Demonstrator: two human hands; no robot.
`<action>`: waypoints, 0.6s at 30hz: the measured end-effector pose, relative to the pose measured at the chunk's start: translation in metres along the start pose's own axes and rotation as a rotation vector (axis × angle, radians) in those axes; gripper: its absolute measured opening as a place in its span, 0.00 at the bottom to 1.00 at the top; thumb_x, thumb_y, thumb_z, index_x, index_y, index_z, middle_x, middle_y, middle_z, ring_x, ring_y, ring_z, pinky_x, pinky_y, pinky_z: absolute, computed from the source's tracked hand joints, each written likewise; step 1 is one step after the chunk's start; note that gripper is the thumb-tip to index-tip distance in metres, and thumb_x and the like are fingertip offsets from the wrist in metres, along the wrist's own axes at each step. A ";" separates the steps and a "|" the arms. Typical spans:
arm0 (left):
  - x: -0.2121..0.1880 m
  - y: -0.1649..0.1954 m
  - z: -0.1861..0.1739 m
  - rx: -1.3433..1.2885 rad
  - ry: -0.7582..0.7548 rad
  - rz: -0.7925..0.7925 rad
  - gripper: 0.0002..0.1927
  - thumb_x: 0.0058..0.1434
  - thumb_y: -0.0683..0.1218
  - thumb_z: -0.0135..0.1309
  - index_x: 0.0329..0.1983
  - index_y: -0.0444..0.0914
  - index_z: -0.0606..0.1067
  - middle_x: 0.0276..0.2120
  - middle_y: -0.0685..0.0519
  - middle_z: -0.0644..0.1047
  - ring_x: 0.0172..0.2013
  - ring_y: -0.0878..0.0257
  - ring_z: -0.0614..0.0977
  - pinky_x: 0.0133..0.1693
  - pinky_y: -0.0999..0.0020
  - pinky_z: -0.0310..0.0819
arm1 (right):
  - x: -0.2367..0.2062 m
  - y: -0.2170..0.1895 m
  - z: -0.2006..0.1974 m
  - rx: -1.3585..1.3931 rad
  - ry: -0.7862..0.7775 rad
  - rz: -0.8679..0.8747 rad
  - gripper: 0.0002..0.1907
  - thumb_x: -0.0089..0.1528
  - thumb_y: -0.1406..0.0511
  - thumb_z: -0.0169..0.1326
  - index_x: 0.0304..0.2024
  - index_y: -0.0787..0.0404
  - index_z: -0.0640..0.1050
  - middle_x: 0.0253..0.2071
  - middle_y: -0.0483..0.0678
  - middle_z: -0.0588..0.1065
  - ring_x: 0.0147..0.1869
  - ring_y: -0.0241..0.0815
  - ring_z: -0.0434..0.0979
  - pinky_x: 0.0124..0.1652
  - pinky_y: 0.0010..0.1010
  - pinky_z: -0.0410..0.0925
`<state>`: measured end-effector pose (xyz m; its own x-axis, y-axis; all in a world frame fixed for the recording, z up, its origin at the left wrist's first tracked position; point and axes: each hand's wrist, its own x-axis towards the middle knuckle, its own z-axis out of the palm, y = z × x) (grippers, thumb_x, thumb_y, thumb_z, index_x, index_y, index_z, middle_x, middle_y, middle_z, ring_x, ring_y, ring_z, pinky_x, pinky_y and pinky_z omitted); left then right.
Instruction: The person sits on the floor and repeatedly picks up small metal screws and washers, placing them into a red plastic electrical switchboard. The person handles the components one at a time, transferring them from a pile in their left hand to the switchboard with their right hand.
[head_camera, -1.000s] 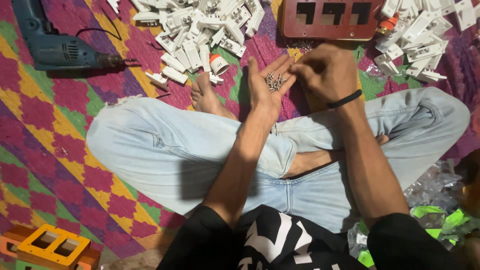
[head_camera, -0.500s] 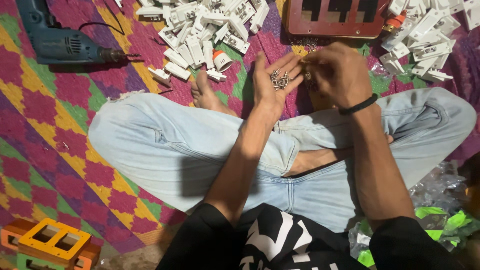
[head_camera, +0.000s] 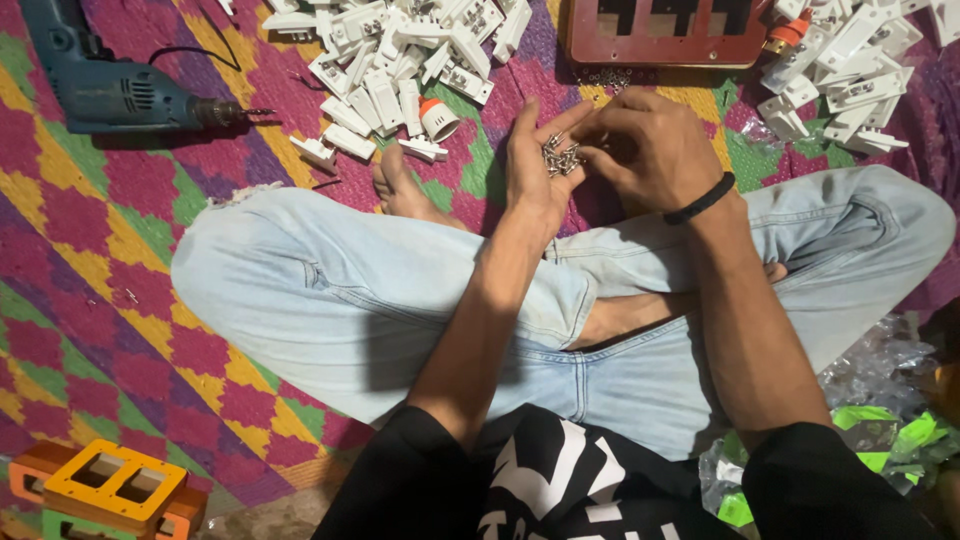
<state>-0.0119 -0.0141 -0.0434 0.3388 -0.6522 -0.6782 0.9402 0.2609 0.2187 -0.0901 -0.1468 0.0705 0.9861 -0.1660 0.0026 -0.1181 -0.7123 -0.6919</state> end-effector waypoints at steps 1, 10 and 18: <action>0.000 0.000 -0.001 0.008 0.001 0.000 0.41 0.74 0.67 0.34 0.61 0.24 0.74 0.49 0.38 0.76 0.47 0.51 0.79 0.53 0.55 0.75 | 0.000 0.000 0.001 -0.011 -0.004 -0.004 0.11 0.60 0.67 0.66 0.45 0.59 0.84 0.42 0.52 0.78 0.45 0.54 0.80 0.45 0.40 0.74; 0.001 0.000 0.000 0.007 0.039 0.022 0.37 0.72 0.63 0.35 0.59 0.24 0.73 0.53 0.40 0.79 0.50 0.56 0.80 0.51 0.61 0.76 | 0.000 0.006 0.008 -0.052 -0.010 0.028 0.08 0.60 0.65 0.66 0.41 0.60 0.84 0.41 0.51 0.78 0.42 0.52 0.81 0.43 0.39 0.73; 0.009 -0.006 -0.012 0.034 0.037 0.051 0.35 0.71 0.61 0.37 0.56 0.24 0.73 0.43 0.43 0.81 0.40 0.59 0.82 0.36 0.68 0.78 | 0.002 0.011 0.017 -0.008 -0.025 0.017 0.11 0.60 0.63 0.66 0.42 0.61 0.83 0.39 0.53 0.76 0.40 0.51 0.80 0.40 0.39 0.72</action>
<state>-0.0147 -0.0127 -0.0594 0.3851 -0.6116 -0.6911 0.9227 0.2680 0.2770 -0.0873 -0.1434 0.0507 0.9866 -0.1609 -0.0268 -0.1352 -0.7150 -0.6860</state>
